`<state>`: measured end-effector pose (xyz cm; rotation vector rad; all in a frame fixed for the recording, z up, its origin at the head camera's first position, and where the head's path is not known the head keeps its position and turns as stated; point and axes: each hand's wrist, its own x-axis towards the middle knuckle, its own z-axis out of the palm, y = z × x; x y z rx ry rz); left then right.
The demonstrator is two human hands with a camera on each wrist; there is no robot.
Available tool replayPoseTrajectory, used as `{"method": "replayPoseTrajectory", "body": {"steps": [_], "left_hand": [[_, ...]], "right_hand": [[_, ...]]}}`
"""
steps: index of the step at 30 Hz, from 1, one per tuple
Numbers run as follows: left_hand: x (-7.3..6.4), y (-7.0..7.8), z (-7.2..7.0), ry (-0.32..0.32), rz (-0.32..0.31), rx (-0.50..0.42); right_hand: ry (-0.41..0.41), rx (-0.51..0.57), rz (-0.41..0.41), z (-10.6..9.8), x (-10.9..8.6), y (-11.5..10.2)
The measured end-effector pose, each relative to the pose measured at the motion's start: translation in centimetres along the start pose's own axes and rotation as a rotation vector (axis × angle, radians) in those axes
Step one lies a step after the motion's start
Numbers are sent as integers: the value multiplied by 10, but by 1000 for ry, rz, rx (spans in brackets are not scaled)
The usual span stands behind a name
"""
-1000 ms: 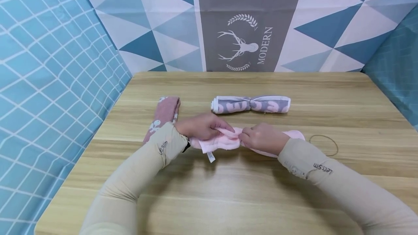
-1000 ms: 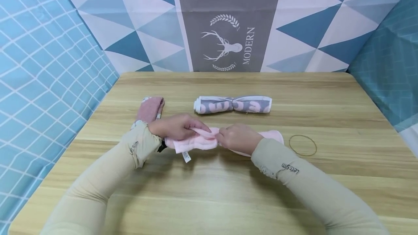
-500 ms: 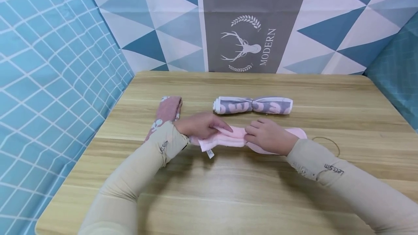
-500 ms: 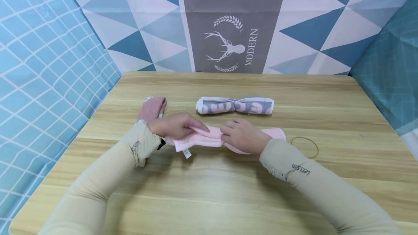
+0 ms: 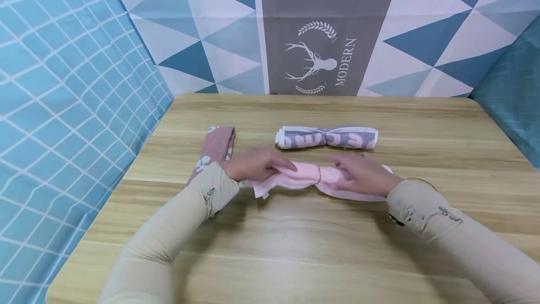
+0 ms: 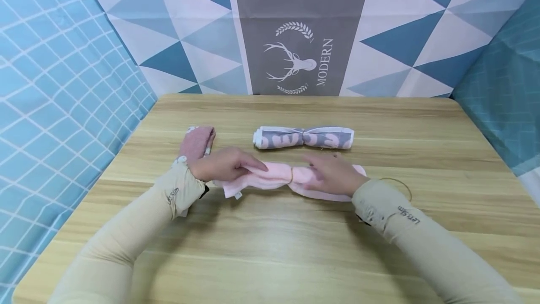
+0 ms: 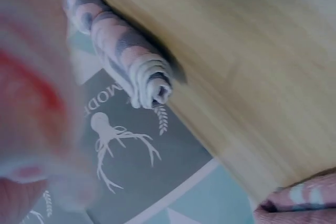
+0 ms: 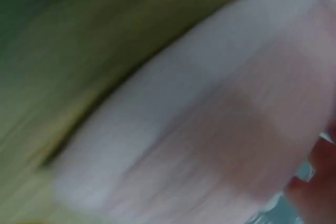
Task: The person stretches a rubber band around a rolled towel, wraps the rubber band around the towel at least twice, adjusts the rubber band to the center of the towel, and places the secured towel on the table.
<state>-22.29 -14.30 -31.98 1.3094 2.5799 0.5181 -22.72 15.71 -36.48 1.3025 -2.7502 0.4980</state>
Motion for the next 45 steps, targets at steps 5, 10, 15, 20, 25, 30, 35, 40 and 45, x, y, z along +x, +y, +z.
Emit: {"method": "replayPoseTrajectory", "body": {"steps": [5, 10, 15, 20, 25, 30, 35, 40, 45], "left_hand": [[-2, -1, 4, -53, -102, 40], [5, -5, 0, 98, 45, 125], [19, -12, -1, 302, 143, 344], [29, -19, 11, 225, 77, 447], [32, -18, 18, 107, -20, 356], [40, -15, 18, 124, -56, 364], [61, -19, 15, 40, -172, 354], [83, -29, 14, -92, -284, 314], [86, -36, 13, -76, -318, 346]], "right_hand": [[-202, -53, 141, -9, -11, 15], [-140, -30, 165, -33, -16, 33], [-32, -84, 165, -50, -20, 52], [-47, -156, 202, -42, -26, 68], [-52, -168, 129, -30, -28, 73], [-87, -144, 143, -27, -23, 69], [-186, -135, 203, -28, -7, 66], [-256, -179, 243, -30, 13, 65], [-227, -249, 245, -27, 21, 71]]}}
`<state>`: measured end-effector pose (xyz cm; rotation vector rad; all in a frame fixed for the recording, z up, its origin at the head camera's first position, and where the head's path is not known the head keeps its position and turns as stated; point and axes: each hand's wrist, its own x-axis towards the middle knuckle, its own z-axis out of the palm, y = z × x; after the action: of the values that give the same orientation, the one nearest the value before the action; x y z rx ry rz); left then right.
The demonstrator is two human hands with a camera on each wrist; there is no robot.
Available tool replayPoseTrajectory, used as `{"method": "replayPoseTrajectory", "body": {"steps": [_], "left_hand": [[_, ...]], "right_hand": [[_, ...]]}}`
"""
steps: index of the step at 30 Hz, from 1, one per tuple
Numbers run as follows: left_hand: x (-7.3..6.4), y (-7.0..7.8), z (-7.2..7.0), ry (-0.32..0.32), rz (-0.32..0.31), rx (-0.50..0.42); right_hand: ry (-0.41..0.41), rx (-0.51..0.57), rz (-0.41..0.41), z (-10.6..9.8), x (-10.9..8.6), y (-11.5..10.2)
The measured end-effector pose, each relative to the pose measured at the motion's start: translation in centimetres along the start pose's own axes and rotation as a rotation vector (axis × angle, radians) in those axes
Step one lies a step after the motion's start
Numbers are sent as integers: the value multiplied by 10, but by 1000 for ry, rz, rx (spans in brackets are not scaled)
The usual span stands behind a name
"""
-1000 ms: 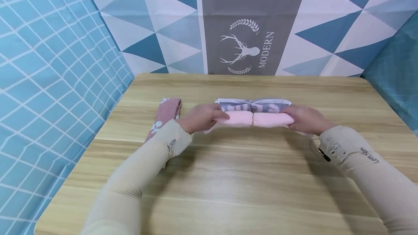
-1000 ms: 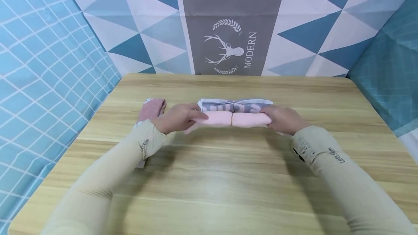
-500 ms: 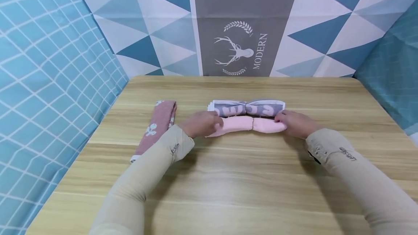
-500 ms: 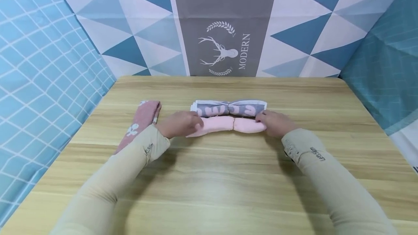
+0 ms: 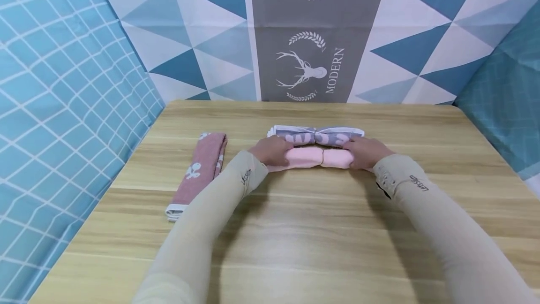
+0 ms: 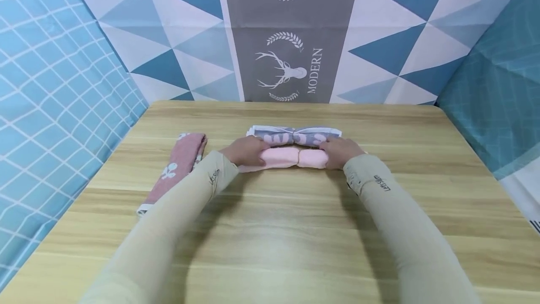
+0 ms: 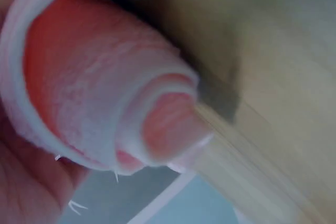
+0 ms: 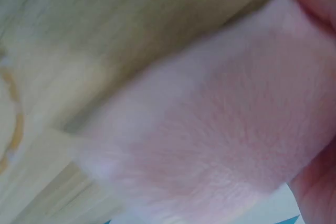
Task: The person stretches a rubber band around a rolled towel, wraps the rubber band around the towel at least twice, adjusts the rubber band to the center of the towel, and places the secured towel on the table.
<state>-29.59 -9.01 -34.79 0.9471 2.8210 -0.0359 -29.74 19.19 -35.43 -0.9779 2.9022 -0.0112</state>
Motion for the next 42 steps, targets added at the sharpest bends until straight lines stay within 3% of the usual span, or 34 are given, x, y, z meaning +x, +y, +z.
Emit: {"method": "replayPoseTrajectory", "body": {"steps": [3, 7, 13, 16, 20, 24, 26, 30, 35, 38, 42], "left_hand": [[-4, -5, 1, 46, -29, 47], [-9, -10, 1, 70, -68, 63], [-9, -6, 3, 66, -24, 46], [-13, -9, -2, 99, -23, 24], [-35, -31, -24, 65, -84, -117], [-74, -69, -45, 13, -261, -244], [-94, -88, -47, 25, -338, -303], [-129, -116, -40, -14, -505, -546], [-154, -134, -21, -40, -698, -880], [-162, -140, -9, -20, -753, -1020], [-167, -142, 3, -9, -810, -1120]], "right_hand": [[40, -29, -10, 2, -1, 4], [21, -44, 39, 4, -9, 10], [-20, -9, 99, 5, -19, 15], [-64, 24, 122, 3, -22, 17], [-110, 31, 148, -12, -43, 24], [-168, 4, 152, -29, -76, 37], [-188, -7, 158, -32, -91, 43], [-187, 5, 155, -24, -117, 51], [-146, 47, 170, -10, -141, 56], [-131, 140, 247, -3, -151, 54], [-103, 378, 427, 2, -159, 48]]}}
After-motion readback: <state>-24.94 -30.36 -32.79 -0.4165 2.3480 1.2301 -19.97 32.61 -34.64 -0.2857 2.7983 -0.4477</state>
